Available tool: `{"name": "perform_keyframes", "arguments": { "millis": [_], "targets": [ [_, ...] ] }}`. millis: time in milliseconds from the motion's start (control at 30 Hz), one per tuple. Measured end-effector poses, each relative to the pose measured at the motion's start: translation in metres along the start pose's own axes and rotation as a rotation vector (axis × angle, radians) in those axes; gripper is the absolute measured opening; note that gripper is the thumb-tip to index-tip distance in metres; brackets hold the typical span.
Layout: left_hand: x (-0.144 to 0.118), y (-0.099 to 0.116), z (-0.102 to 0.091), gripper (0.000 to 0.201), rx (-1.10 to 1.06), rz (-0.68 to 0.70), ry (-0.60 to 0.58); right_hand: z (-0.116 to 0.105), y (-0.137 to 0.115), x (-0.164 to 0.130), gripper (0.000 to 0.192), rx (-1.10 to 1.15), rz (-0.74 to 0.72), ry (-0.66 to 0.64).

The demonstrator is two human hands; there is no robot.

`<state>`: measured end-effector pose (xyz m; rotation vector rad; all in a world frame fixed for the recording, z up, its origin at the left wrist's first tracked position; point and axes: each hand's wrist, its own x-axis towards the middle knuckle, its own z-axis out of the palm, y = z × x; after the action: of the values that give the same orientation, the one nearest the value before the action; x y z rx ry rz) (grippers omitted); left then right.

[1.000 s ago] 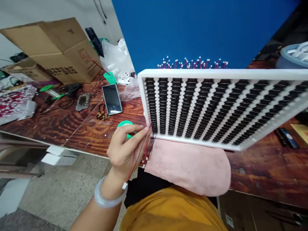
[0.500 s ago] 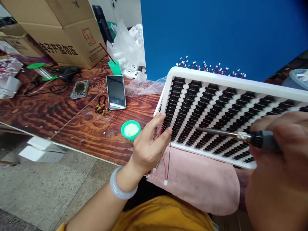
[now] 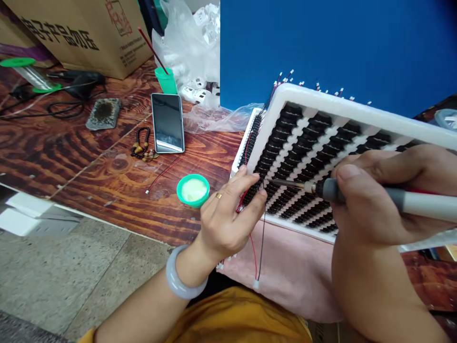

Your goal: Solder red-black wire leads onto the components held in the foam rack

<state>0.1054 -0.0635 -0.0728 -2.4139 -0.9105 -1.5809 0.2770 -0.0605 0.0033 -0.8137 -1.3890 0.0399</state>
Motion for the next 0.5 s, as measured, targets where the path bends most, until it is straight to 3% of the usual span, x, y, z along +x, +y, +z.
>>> {"name": "perform_keyframes", "arguments": {
  "millis": [200, 367, 500],
  "targets": [
    [0.003, 0.002, -0.001, 0.021, 0.01, -0.046, -0.001, 0.003, 0.005, -0.006, 0.033, -0.024, 0.052, 0.018],
    [0.006, 0.004, -0.001, 0.019, -0.044, -0.107, 0.01, 0.002, 0.013, -0.01, 0.036, -0.026, 0.006, 0.036],
    [0.006, 0.003, 0.0, 0.019, -0.059, -0.109, 0.024, -0.002, 0.013, -0.01, 0.038, -0.21, 0.039, -0.036]
  ]
}}
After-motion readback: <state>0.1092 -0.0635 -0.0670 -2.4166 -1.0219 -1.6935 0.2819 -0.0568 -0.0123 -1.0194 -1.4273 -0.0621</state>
